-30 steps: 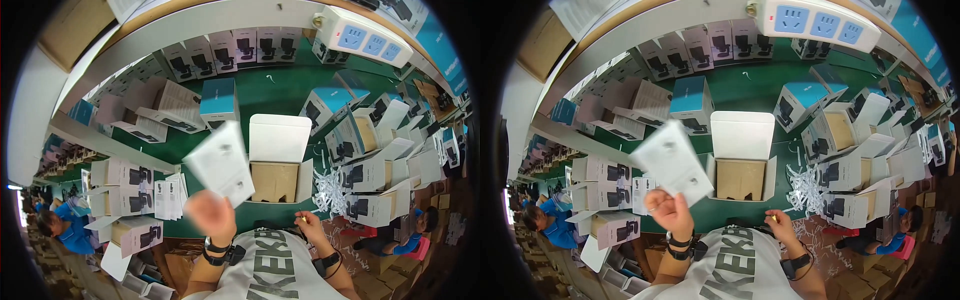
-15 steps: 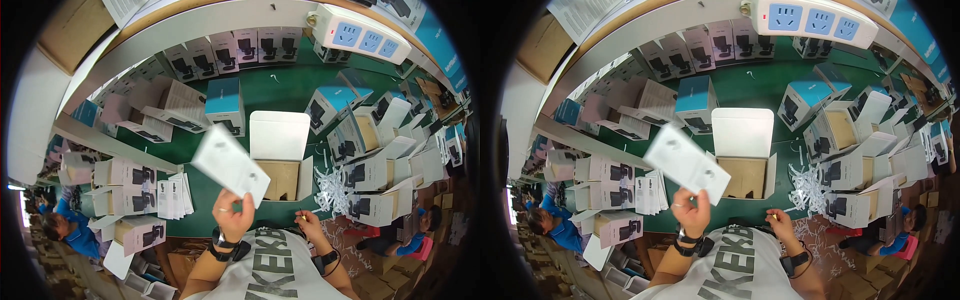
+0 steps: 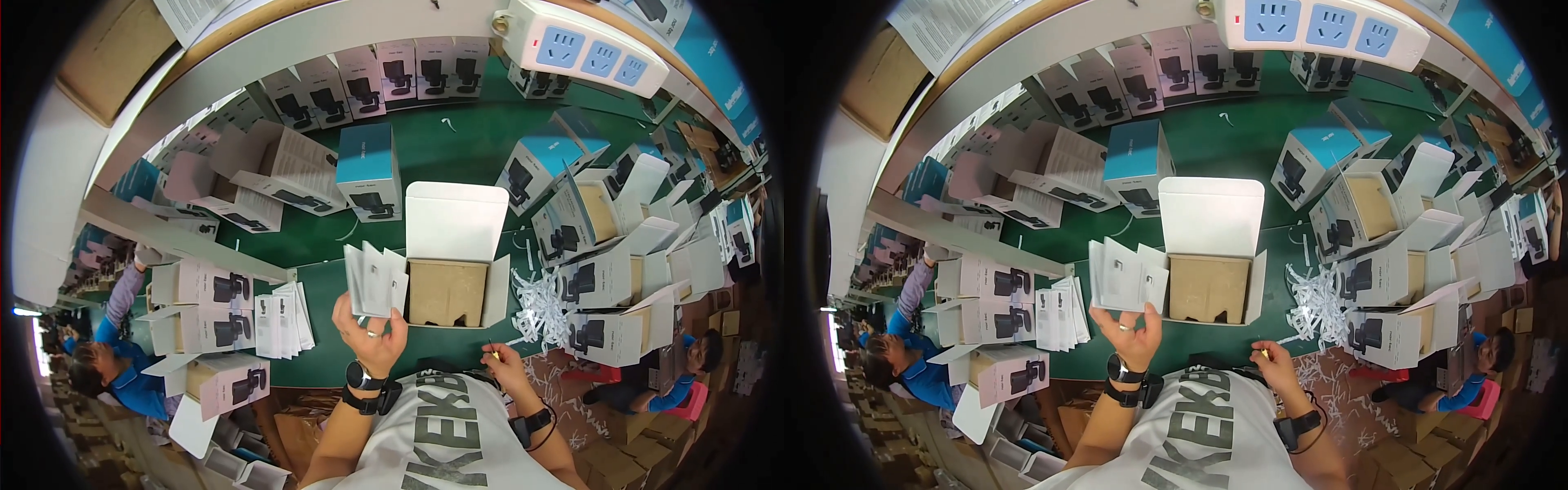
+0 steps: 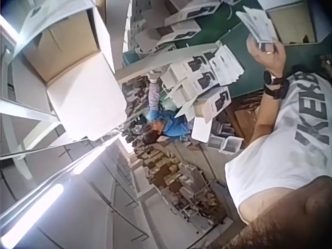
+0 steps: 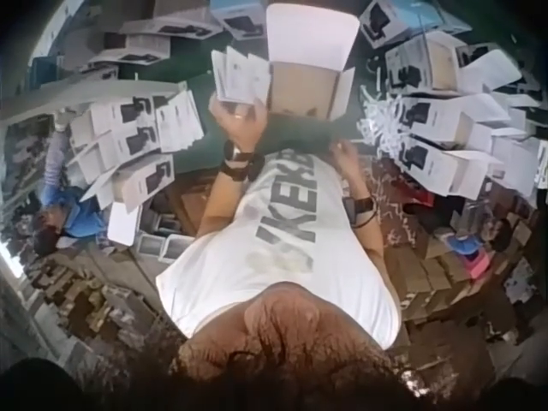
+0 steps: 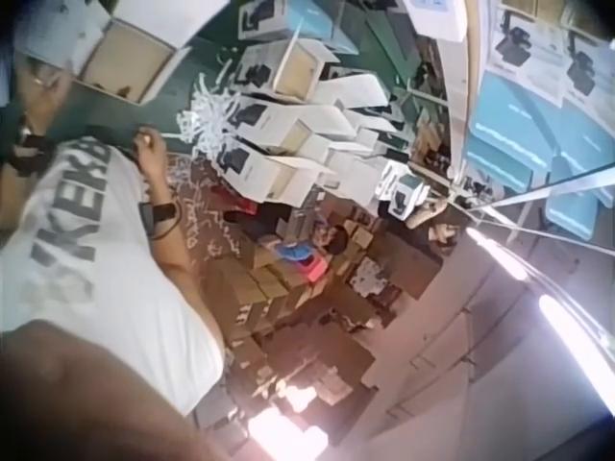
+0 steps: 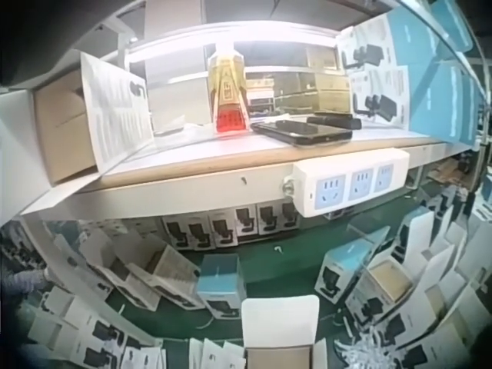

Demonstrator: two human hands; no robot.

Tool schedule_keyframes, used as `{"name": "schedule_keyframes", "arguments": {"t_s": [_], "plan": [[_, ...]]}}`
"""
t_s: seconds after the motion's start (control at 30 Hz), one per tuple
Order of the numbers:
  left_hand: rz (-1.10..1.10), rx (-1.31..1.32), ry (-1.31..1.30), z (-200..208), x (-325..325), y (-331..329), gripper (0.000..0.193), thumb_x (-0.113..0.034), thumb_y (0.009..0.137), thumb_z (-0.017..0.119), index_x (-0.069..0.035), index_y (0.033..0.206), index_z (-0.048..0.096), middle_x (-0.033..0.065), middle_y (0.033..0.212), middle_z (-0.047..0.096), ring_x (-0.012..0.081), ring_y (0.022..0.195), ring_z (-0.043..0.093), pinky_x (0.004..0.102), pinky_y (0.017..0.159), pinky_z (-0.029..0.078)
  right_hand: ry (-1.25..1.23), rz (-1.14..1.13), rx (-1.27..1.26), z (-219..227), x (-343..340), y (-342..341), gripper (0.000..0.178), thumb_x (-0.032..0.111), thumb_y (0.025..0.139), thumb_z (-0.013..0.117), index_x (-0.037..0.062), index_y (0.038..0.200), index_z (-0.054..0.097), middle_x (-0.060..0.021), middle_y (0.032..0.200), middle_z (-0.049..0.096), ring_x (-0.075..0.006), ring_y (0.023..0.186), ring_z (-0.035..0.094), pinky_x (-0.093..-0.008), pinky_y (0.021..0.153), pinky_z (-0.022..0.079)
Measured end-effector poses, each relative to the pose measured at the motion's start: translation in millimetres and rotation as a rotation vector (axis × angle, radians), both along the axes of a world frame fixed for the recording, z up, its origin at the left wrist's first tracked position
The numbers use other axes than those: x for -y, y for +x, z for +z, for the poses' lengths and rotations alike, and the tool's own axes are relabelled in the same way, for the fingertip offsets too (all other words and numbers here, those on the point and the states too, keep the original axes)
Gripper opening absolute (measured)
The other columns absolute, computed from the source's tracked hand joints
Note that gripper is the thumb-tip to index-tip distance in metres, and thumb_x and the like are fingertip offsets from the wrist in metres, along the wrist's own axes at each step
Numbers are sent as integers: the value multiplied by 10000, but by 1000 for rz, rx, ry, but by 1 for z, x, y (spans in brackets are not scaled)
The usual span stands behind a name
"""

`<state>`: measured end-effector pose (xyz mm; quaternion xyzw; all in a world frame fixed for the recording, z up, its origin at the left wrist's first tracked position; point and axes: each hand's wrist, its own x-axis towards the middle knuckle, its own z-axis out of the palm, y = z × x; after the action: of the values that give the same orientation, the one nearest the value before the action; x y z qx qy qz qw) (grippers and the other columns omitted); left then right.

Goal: The person packs a microphone by placing a manual into a box, closing the lid, and using a tool to seal it with tape. They repeat this process for several more units, setting each finished box aside on a shelf.

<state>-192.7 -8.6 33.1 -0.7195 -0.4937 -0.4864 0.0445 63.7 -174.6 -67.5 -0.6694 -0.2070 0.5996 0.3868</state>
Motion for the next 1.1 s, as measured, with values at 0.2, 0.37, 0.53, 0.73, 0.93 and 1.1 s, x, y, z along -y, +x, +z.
{"name": "schedule_keyframes", "arguments": {"t_s": [0.2,0.37,0.53,0.73,0.93,1.1], "plan": [[-18,-185,-100,21,6,9,309,-113,820,778,-93,1083,617,231,1305,566,437,1158,584,508,929,509,22,0,35,-9,1,3,213,129,990,706,28,1178,696,3,900,698,-55,728,576,-223,628,449],[-202,376,-92,35,9,6,423,-146,876,769,-52,1234,564,208,1309,582,372,1158,609,457,952,524,217,88,275,9,-12,17,203,140,993,706,29,1162,685,31,834,627,-50,658,526,-224,580,409],[-297,638,-744,10,-10,2,558,-144,902,767,-4,1363,485,160,1261,606,266,1137,623,384,975,522,228,-171,114,92,-78,24,206,181,1004,712,50,1161,690,66,802,578,-37,698,514,-209,618,416],[-336,889,-796,-3,-7,9,440,-88,929,726,4,1310,524,146,1199,616,235,1028,656,364,870,545,333,-158,-5,111,-119,-3,345,216,1022,698,75,1320,598,62,975,577,-25,761,509,-196,588,383],[-228,418,-579,9,-3,7,302,-62,910,743,-19,1151,567,118,997,635,208,782,636,347,685,536,366,-231,-87,93,-115,-8,358,230,1033,683,67,1334,579,52,987,577,-28,747,502,-196,590,387],[-150,319,-449,11,0,1,314,-78,867,811,-48,1066,569,88,786,599,214,637,584,321,586,498,387,-217,-55,100,-116,-9,295,236,1068,625,57,1300,590,56,882,597,-28,680,491,-202,587,391]]}}
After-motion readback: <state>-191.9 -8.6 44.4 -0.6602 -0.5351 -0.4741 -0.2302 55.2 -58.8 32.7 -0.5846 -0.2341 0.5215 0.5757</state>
